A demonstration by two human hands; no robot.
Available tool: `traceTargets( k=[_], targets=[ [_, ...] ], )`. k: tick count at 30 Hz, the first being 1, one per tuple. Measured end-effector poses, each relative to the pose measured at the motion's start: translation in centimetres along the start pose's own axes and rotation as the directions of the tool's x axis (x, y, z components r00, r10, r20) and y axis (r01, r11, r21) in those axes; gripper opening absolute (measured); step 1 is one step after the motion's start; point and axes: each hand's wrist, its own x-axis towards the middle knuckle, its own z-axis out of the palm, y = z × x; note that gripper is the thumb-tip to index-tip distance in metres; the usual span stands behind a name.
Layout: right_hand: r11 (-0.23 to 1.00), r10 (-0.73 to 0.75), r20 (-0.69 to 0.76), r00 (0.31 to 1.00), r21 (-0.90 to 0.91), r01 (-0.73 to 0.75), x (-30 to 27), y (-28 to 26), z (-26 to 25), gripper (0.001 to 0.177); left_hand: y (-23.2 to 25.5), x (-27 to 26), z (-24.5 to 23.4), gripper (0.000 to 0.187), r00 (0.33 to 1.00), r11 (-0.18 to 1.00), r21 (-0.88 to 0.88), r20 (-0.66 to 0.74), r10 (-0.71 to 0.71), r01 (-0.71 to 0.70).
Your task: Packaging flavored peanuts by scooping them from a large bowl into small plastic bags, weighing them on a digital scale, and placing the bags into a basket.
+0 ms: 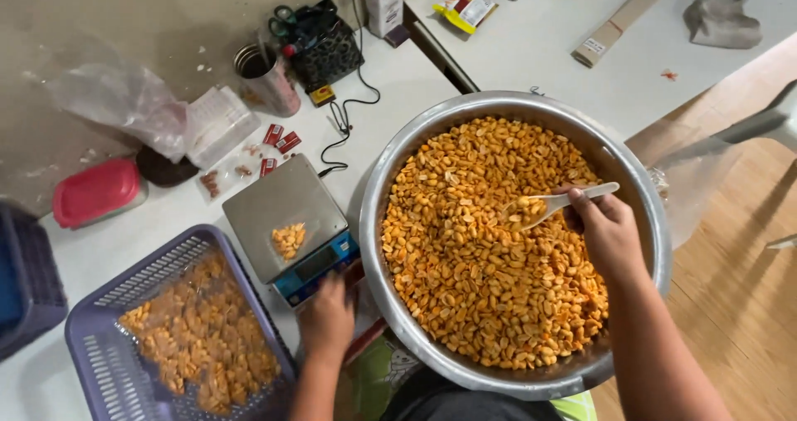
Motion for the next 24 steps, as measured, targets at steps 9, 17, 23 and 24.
traceTargets(
  k=[9, 17, 23, 24],
  targets=[
    [0.98, 0.066, -0.044, 0.997, 0.193, -0.057, -2.1, -2.0, 2.8, 0.022, -1.8, -3.6, 2.5, 0.053, 0.934, 0.988, 0.003, 0.326, -0.145, 0.152],
    [0.993, 0.07, 0.118, 0.991, 0.091, -0.081, -3.6, -0.7, 1.9, 0.028, 2.9, -1.5, -7.7, 0.026, 0.961, 0.709, -0.655, 0.108, -0.253, 0.26],
    [0.99, 0.12, 0.182, 0.976, 0.057, -0.132, -4.4, -2.0, 3.9, 0.027, 10.1, -1.9, -11.2, 0.008, 0.998, 0.126, -0.992, 0.018, 0.056, 0.011],
    [0.991, 0.134, 0.199, 0.971, -0.038, -0.129, -4.5, -2.7, 4.3, 0.028, 11.6, -2.4, -11.3, 0.016, 0.978, 0.07, -0.998, 0.011, 0.209, -0.004]
  ],
)
